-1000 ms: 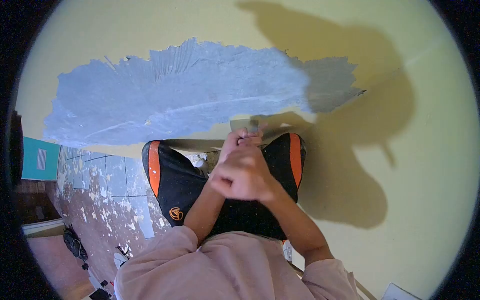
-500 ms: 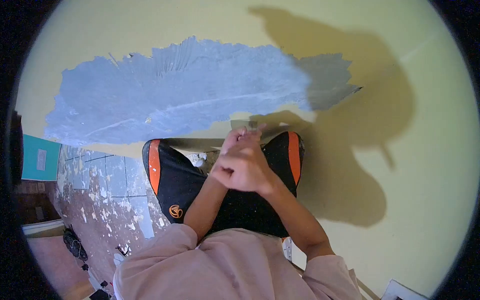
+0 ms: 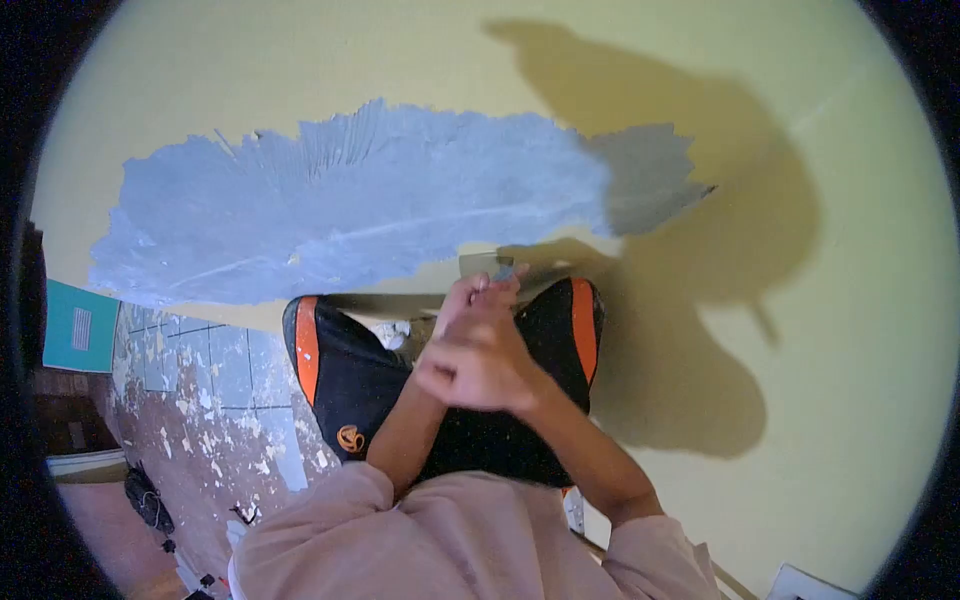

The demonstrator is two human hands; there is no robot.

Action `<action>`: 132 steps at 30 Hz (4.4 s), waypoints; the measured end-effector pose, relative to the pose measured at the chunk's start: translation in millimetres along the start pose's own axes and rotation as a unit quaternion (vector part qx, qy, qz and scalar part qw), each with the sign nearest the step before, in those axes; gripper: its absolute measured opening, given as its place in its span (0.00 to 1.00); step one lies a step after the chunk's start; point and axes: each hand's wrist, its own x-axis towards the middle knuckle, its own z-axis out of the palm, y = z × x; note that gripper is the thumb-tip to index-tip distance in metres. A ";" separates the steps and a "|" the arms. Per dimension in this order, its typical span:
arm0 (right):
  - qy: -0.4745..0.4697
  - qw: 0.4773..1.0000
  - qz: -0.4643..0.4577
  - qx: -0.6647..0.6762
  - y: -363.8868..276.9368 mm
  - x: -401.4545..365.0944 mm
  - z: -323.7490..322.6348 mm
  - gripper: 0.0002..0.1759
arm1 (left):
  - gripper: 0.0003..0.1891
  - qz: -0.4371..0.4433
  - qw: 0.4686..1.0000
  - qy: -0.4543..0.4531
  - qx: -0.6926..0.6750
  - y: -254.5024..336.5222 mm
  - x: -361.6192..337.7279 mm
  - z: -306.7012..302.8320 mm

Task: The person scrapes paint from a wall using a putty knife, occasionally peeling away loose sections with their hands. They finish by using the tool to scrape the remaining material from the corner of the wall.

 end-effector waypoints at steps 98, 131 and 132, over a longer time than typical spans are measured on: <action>0.105 0.889 0.446 -0.012 26.6 -61.5 -110.2 0.09 | 0.06 0.266 0.916 0.198 0.227 -87.6 86.2 24.9; 0.097 0.907 0.402 -0.078 22.2 -41.9 -80.4 0.08 | 0.04 0.293 0.906 0.191 0.238 -58.2 81.4 3.6; 0.081 0.911 0.398 -0.079 21.7 -39.8 -86.9 0.09 | 0.05 0.272 0.908 0.205 0.243 -57.7 80.6 5.3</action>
